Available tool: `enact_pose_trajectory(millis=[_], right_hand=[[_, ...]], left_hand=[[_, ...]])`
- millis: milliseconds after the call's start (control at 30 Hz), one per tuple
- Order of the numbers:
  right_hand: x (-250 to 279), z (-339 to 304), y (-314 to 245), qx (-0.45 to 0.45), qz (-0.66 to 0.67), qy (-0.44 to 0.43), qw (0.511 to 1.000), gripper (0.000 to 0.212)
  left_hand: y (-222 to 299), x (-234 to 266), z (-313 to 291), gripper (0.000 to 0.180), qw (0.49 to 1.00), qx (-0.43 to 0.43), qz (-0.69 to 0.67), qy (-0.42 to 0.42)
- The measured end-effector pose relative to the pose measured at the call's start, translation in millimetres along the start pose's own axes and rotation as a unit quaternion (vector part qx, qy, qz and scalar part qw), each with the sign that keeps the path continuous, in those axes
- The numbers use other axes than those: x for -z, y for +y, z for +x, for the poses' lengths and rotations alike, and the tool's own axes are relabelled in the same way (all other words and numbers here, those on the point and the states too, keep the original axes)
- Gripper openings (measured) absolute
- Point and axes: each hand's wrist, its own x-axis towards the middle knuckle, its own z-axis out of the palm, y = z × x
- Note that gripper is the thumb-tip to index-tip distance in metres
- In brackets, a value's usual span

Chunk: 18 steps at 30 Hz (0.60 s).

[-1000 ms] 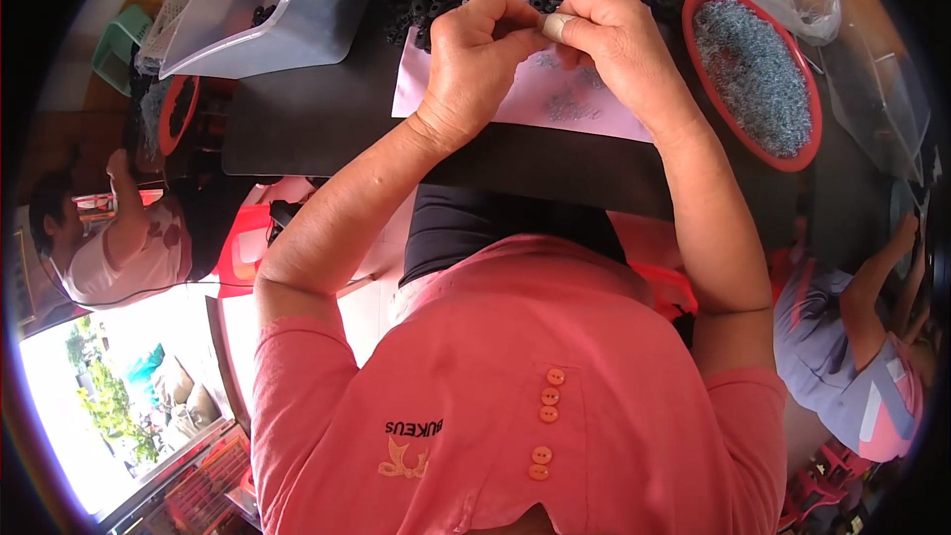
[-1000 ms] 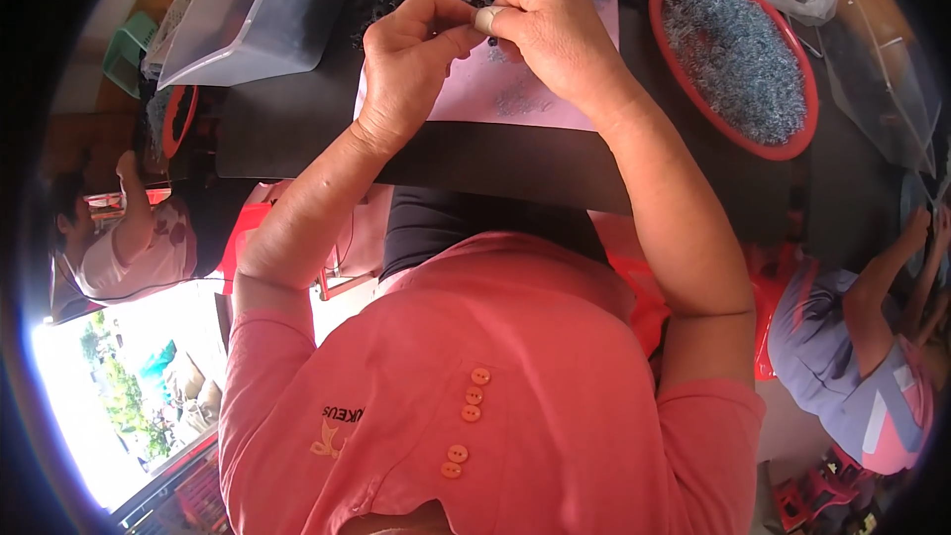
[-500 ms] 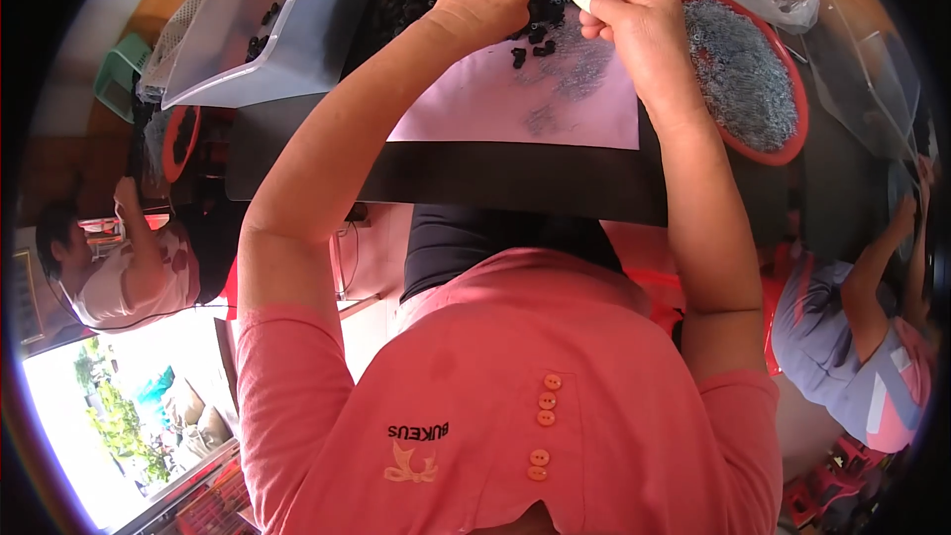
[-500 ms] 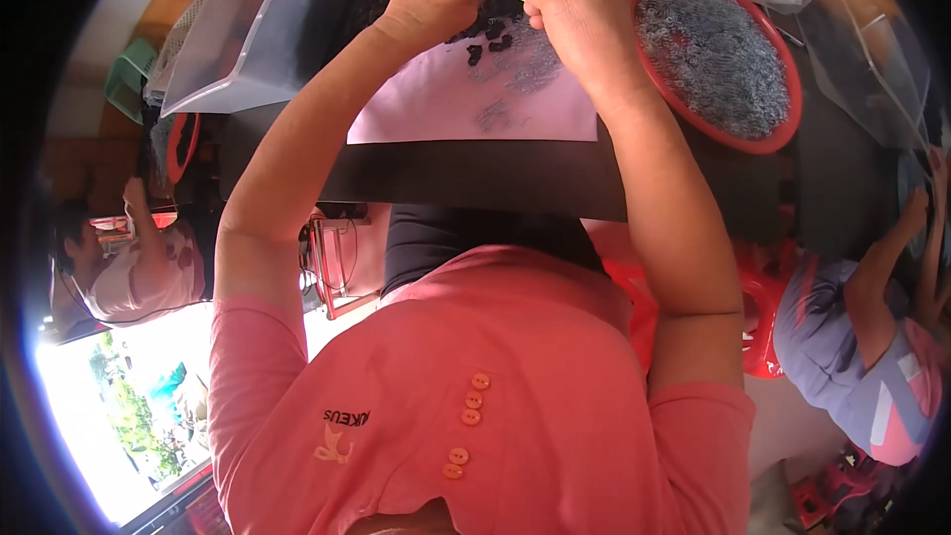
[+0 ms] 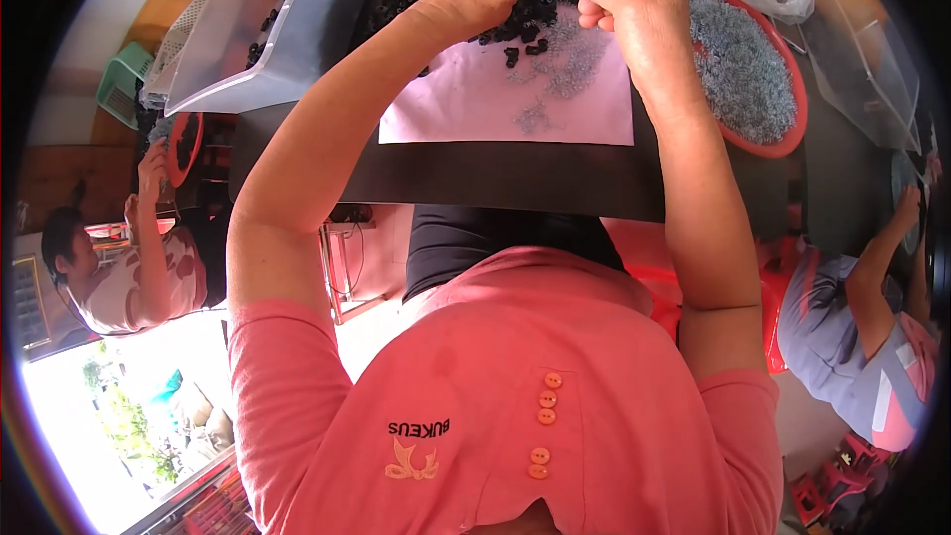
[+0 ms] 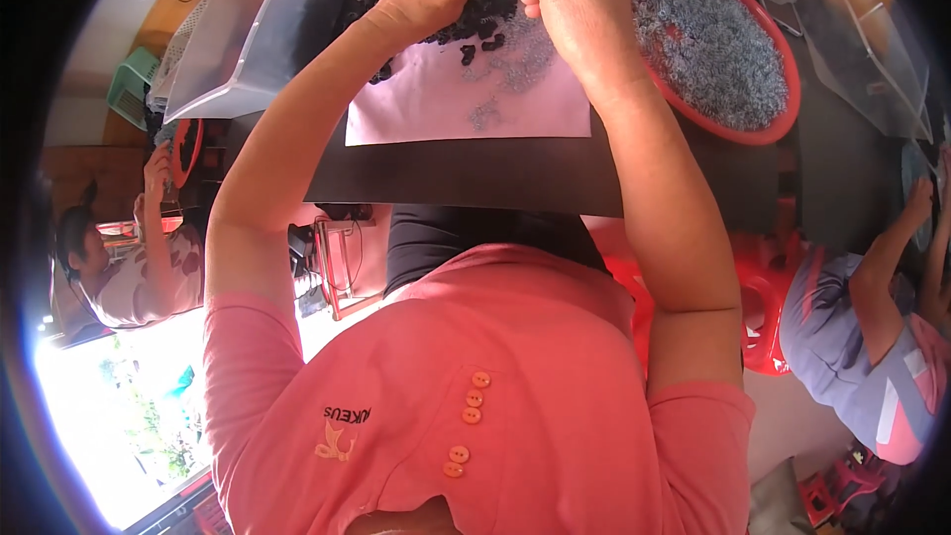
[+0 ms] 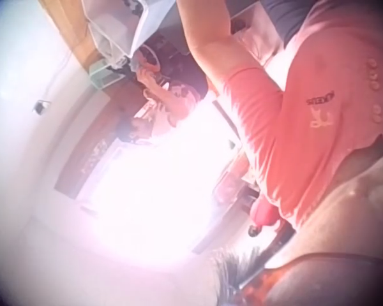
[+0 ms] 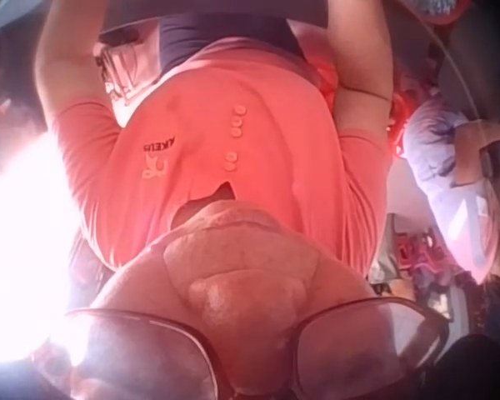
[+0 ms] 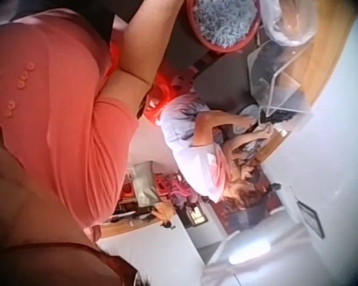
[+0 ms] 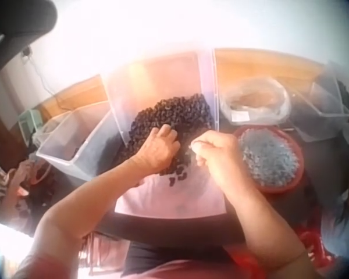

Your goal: Assembling small black plastic components by hand by inserting silver metal bits into them.

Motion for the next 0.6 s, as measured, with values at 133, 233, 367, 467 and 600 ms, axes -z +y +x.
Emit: enact_pose_trajectory(millis=[133,233,367,467,600], right_hand=[[-0.7,1.4,1.4,0.002,0.011,0.0,1.0,0.018],[-0.4,1.3,2.3,0.002,0.013,-0.001,1.0,0.018],[-1.5,1.5,1.7,0.012,0.004,-0.001,1.0,0.018],[-1.5,2.4,3.3,0.004,0.009,0.006,1.0,0.018],[-1.6,2.9,3.1,-0.004,0.007,0.009,1.0,0.018]], left_hand=[[0.0,1.6,-3.1,0.009,1.0,0.011,-0.018,-0.001],[2.9,5.8,-2.2,0.008,1.0,0.016,-0.019,-0.013],[2.2,3.5,2.6,0.008,0.999,0.03,-0.035,-0.021],[3.5,3.5,5.9,0.008,0.998,0.046,-0.032,-0.029],[5.6,0.5,2.9,0.011,0.999,0.037,-0.006,0.001]])
